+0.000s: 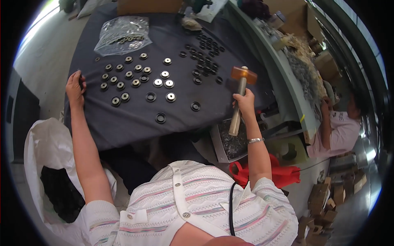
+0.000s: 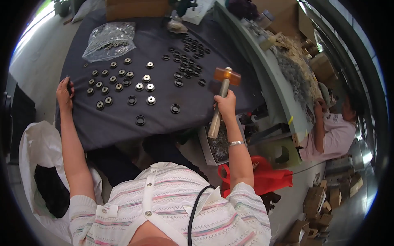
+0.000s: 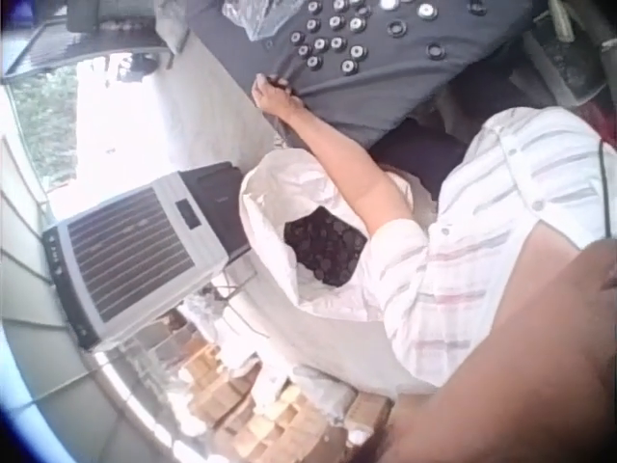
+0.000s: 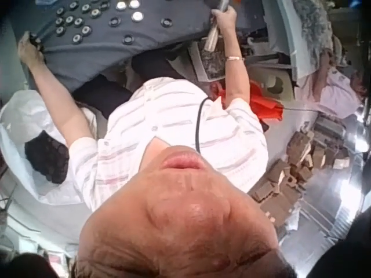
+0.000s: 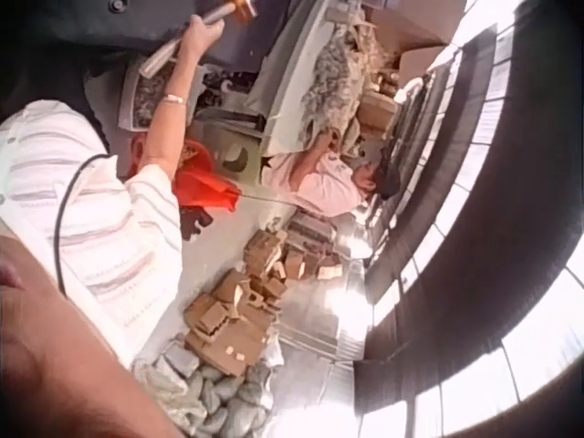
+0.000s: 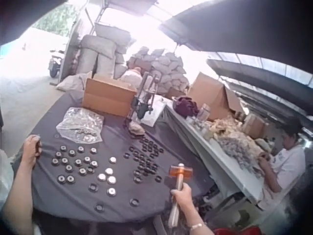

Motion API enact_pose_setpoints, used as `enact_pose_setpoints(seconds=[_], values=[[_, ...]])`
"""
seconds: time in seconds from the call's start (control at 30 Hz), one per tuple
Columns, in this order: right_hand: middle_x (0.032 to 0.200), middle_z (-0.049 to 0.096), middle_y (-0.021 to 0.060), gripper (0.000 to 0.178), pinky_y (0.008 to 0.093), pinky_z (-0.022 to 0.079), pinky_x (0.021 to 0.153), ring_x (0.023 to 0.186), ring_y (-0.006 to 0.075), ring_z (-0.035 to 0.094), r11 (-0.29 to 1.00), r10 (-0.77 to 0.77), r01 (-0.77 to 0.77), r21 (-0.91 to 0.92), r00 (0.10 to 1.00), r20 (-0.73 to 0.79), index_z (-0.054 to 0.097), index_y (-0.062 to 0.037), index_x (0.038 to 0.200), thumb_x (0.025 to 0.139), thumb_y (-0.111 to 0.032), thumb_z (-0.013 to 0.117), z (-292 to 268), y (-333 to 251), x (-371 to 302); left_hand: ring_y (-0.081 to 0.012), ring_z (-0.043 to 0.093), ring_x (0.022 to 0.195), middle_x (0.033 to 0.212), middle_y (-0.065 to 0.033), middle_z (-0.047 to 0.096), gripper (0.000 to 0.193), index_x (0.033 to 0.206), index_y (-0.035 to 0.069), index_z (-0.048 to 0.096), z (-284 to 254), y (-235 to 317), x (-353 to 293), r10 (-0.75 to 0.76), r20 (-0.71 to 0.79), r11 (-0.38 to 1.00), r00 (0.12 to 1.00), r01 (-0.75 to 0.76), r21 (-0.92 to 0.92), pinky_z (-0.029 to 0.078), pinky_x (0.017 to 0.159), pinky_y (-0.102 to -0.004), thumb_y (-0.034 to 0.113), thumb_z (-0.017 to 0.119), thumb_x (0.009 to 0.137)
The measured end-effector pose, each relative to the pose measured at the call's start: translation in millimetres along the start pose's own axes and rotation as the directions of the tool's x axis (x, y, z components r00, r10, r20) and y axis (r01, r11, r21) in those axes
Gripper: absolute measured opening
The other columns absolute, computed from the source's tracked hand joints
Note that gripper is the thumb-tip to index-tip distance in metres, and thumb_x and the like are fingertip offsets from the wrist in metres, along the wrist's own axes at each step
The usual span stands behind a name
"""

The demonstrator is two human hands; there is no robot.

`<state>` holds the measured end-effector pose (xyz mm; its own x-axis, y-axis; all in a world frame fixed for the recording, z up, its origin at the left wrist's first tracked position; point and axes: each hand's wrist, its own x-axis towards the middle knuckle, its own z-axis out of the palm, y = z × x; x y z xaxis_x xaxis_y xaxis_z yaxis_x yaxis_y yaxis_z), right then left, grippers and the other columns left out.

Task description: The person assembles rubber rings and metal inserts into finished parts by securing them together with a rubber mallet.

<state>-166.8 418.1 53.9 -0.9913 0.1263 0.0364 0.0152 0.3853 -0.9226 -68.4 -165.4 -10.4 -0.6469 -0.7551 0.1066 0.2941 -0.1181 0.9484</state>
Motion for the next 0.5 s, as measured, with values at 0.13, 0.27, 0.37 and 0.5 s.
enact_pose_setpoints(seconds=[0.13, 0.27, 0.37, 0.5], values=[[0.069, 0.057, 0.0123, 0.03, 0.0392, 0.051, 0.059, 0.062, 0.026, 0.063, 0.932, -0.054, 0.008, -0.364, 0.992, -0.117, 0.059, 0.0069, 0.096, 0.073, -0.01, 0.069, -26.1, 47.7, 23.4, -0.0058, 0.052, 0.053, 0.073, -0.0002, 0.059, 0.019, 0.102, 0.006, 0.063, 3.4, -3.4, 2.9, 0.031, 0.027, 0.999, 0.999, -0.032, 0.022, 0.031, 0.039, -0.0172, 0.022, 0.062, 0.091], [0.069, 0.052, 0.0049, 0.039, 0.0301, 0.046, 0.061, 0.065, 0.0157, 0.055, 0.622, -0.742, 0.443, -0.646, 0.597, -0.305, 0.066, 0.0021, 0.106, 0.077, -0.021, 0.077, -42.4, -12.8, -7.2, -0.0056, 0.053, 0.055, 0.075, -0.0002, 0.059, 0.02, 0.103, 0.006, 0.063, -16.5, -8.5, 11.8, 0.045, 0.053, 0.999, 0.998, -0.047, 0.029, 0.032, 0.04, -0.0171, 0.023, 0.061, 0.092], [0.067, 0.049, 0.0037, 0.033, 0.0286, 0.043, 0.058, 0.06, 0.0138, 0.048, 0.722, -0.692, 0.448, -0.527, 0.491, -0.529, 0.067, 0.0032, 0.102, 0.077, -0.015, 0.078, -76.4, -50.6, -38.2, -0.0052, 0.052, 0.054, 0.076, -0.0001, 0.058, 0.022, 0.104, 0.006, 0.063, -8.6, -7.3, 9.1, 0.021, -0.006, 0.995, 1.0, -0.02, 0.093, 0.032, 0.04, -0.0174, 0.025, 0.059, 0.092], [0.065, 0.046, 0.0025, 0.03, 0.0277, 0.041, 0.055, 0.057, 0.0126, 0.043, 0.71, -0.694, 0.375, -0.596, 0.224, -0.685, 0.068, 0.0036, 0.099, 0.077, -0.013, 0.078, -140.0, -55.4, -54.7, -0.0055, 0.05, 0.054, 0.076, 0.0001, 0.056, 0.022, 0.105, 0.006, 0.062, -13.4, -15.3, 17.7, 0.016, 0.069, 0.998, 0.997, -0.02, 0.054, 0.031, 0.04, -0.0178, 0.025, 0.059, 0.093]])
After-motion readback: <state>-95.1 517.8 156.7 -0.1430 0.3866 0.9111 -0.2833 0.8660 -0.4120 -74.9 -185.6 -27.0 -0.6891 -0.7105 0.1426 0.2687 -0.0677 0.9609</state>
